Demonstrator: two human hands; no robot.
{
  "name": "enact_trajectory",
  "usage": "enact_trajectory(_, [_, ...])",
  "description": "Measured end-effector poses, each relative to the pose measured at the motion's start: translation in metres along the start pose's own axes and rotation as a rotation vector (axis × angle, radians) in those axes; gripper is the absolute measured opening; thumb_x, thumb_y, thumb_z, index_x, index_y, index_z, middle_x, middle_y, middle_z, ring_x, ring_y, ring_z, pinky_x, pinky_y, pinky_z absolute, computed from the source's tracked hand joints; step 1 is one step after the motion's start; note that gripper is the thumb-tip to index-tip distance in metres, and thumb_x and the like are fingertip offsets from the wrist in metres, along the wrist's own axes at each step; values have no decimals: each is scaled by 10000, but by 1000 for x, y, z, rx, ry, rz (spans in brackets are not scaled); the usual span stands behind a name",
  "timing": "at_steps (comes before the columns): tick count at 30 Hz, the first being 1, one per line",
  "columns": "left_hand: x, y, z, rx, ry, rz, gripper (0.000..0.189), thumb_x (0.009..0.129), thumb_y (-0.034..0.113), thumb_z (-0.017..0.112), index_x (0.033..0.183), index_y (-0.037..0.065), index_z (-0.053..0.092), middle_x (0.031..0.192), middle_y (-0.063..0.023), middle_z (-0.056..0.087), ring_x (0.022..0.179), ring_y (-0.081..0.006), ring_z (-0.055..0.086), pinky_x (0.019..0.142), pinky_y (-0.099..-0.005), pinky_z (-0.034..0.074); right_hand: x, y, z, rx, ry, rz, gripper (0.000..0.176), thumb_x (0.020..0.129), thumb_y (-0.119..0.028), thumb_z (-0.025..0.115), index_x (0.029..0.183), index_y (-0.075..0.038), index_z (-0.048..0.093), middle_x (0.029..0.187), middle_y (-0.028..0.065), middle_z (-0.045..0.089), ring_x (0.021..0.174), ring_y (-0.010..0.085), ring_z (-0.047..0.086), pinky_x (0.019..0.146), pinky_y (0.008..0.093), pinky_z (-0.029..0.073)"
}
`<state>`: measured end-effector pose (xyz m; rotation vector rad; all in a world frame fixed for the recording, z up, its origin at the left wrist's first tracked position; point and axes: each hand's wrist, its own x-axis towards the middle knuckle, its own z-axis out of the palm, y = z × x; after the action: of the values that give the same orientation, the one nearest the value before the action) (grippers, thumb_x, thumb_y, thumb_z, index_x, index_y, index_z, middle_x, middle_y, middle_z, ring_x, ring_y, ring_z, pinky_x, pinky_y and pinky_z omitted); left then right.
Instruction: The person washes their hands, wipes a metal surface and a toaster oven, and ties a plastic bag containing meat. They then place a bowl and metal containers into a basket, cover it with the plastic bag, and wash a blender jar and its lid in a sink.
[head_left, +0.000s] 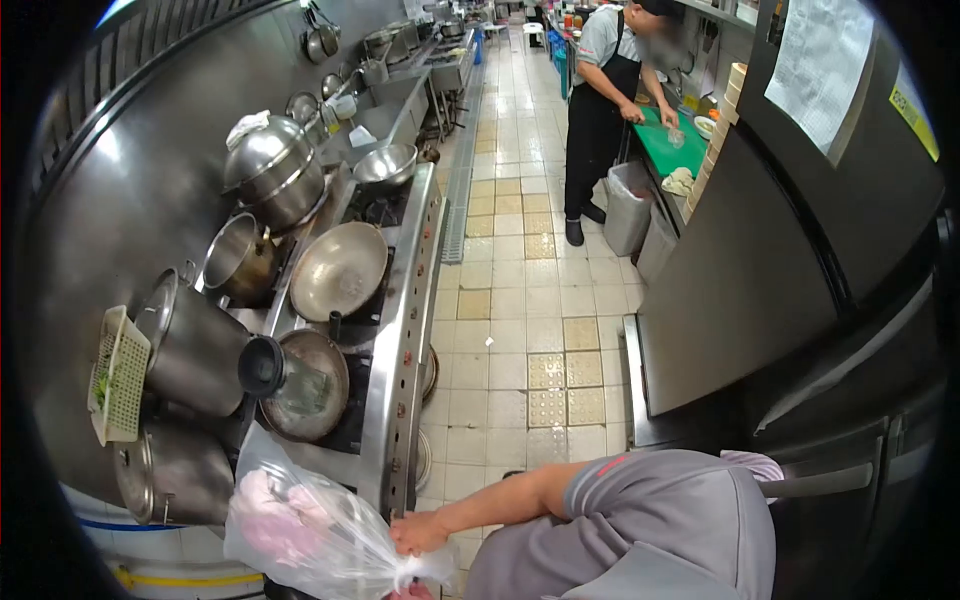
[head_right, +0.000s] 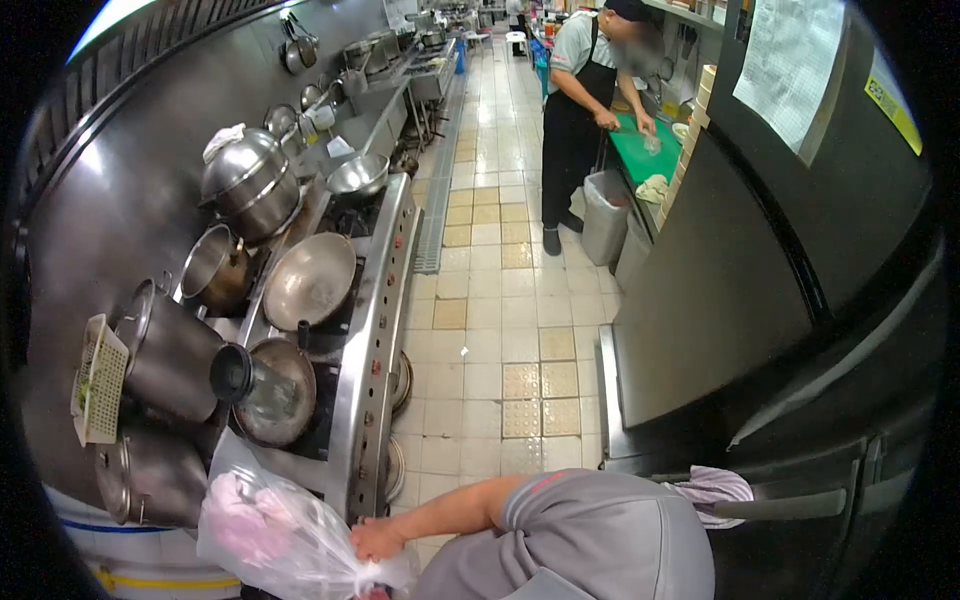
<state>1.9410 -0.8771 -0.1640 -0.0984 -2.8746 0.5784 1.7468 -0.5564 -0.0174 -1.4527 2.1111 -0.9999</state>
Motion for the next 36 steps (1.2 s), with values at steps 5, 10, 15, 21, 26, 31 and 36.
enact_trajectory(5, [-19, 2, 14, -462, -171, -489, 353, 918, 350, 676, 1009, 10, 709, 1007, -215, 684, 931, -422, 637, 855, -494, 509, -4, 7, 14, 34, 56, 27, 108, 827, -250, 686, 891, -166, 667, 1087, 78, 572, 1164, 318, 488, 880, 522, 434])
enact_trajectory(10, [49, 63, -161, -615, -113, -354, 367, 964, 310, 637, 1074, -38, 677, 993, -194, 683, 950, -362, 631, 874, -496, 483, -14, -6, -6, 100, 48, 48, 141, 812, -283, 695, 846, -149, 669, 1022, 90, 613, 1101, 332, 533, 853, 501, 456])
enact_trajectory(15, [48, 53, -149, -1407, 60, -876, 106, 970, 5, 547, 1057, -55, 561, 941, -124, 610, 823, -227, 592, 769, -353, 524, 5, 33, 30, -71, 162, -88, 203, 780, -290, 727, 817, -105, 652, 922, 125, 630, 1002, 372, 569, 854, 523, 471])
enact_trajectory(21, [-27, 99, -146, -1721, 419, -1399, 153, 993, 24, 543, 1130, 91, 530, 965, -18, 571, 837, -115, 588, 598, -275, 556, 8, 4, 15, -285, 48, -49, 164, 855, -261, 642, 903, -109, 682, 1062, 113, 644, 1068, 332, 579, 903, 470, 481])
enact_trajectory(26, [69, 60, -223, -851, 190, -793, 480, 768, -55, 644, 1229, 68, 589, 1203, -143, 597, 1166, -344, 554, 933, -424, 489, 4, -3, -15, -195, 135, -56, 111, 858, -196, 665, 907, -97, 673, 1073, 80, 634, 1111, 307, 556, 916, 468, 443])
enact_trajectory(31, [107, 47, -230, -992, -137, -592, 229, 841, 72, 678, 1069, 62, 686, 1008, -122, 643, 980, -356, 628, 851, -460, 510, 16, -25, -33, -106, 121, -173, 72, 875, -156, 664, 905, -92, 653, 990, 62, 647, 1088, 289, 550, 914, 456, 403])
enact_trajectory(36, [96, 24, -226, -1154, 236, -1023, 61, 900, -7, 652, 960, -12, 640, 862, -109, 669, 765, -264, 670, 730, -373, 547, 4, 7, -7, -222, 13, -61, 62, 889, -157, 647, 881, -96, 647, 994, 62, 671, 1064, 293, 560, 917, 454, 399])
